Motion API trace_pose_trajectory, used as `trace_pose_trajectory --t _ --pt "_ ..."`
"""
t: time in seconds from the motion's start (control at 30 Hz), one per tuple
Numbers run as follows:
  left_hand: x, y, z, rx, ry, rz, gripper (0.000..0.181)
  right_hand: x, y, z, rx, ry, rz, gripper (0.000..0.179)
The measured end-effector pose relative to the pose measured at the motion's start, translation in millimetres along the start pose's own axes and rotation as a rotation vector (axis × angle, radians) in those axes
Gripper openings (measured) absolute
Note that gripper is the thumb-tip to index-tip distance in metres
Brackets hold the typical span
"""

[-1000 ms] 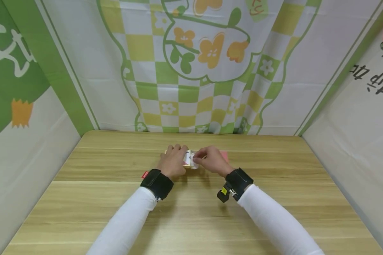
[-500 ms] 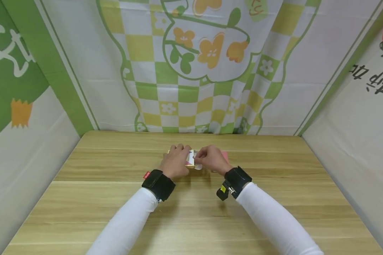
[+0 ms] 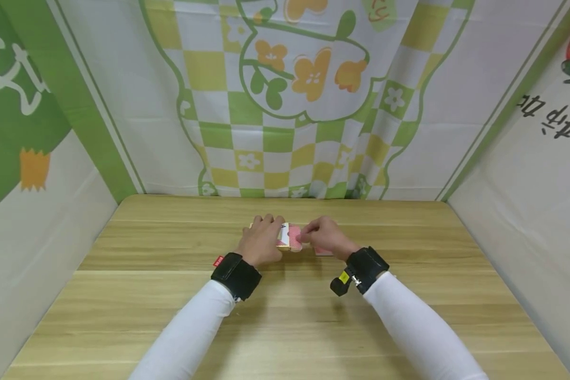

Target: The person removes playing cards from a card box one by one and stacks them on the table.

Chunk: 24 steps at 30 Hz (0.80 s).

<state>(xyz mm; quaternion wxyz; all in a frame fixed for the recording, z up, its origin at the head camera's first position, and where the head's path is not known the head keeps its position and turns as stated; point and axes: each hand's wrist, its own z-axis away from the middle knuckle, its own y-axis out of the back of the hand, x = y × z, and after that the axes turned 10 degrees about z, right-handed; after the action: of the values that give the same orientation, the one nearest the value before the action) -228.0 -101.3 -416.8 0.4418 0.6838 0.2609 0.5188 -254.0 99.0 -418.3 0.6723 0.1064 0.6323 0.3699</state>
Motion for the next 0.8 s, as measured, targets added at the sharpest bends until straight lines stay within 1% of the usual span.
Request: trace_pose_trajectory --t 0.1,0.17,0.23,0.3,0.37,0.4,0.53,0.6,0.7,0.8 --pt "0.1 0.2 0.3 0.005 -0.003 0.0 0.067 3 7 2.5 -0.022 -0.023 -0.014 0.015" --pt "0.3 0.4 0.8 0.008 -0.004 -0.001 0.067 4 11 4.4 -0.033 -0.031 -0.001 0.017" --pt "1.1 1.0 1.3 0.011 -0.005 0.0 0.067 4 15 6.6 -0.049 -0.026 0.018 0.019" --pt "2.2 1.8 1.8 0.01 -0.004 0.0 0.068 4 19 8.2 -0.046 0.004 0.053 0.022" --pt "3.0 2.4 2.3 0.01 -0.004 0.002 0.067 3 21 9.5 -0.029 0.084 0.139 0.028" --pt "3.4 2.7 2.4 0.01 -0.004 0.002 0.067 2 22 9.9 -0.018 0.136 0.187 0.032" --pt "4.4 2.4 2.5 0.013 -0.006 0.001 0.066 -3 23 9.2 0.032 0.364 0.434 0.053" --pt "4.5 1.6 2.1 0.013 -0.007 -0.003 0.066 -6 21 7.6 0.037 0.44 0.517 0.059" --pt "4.8 0.5 0.9 0.001 -0.007 -0.012 0.067 -10 17 6.0 0.039 0.495 0.588 0.061" --pt "4.8 -0.4 0.0 -0.007 -0.007 -0.01 0.066 -13 14 5.0 0.032 0.498 0.612 0.059"
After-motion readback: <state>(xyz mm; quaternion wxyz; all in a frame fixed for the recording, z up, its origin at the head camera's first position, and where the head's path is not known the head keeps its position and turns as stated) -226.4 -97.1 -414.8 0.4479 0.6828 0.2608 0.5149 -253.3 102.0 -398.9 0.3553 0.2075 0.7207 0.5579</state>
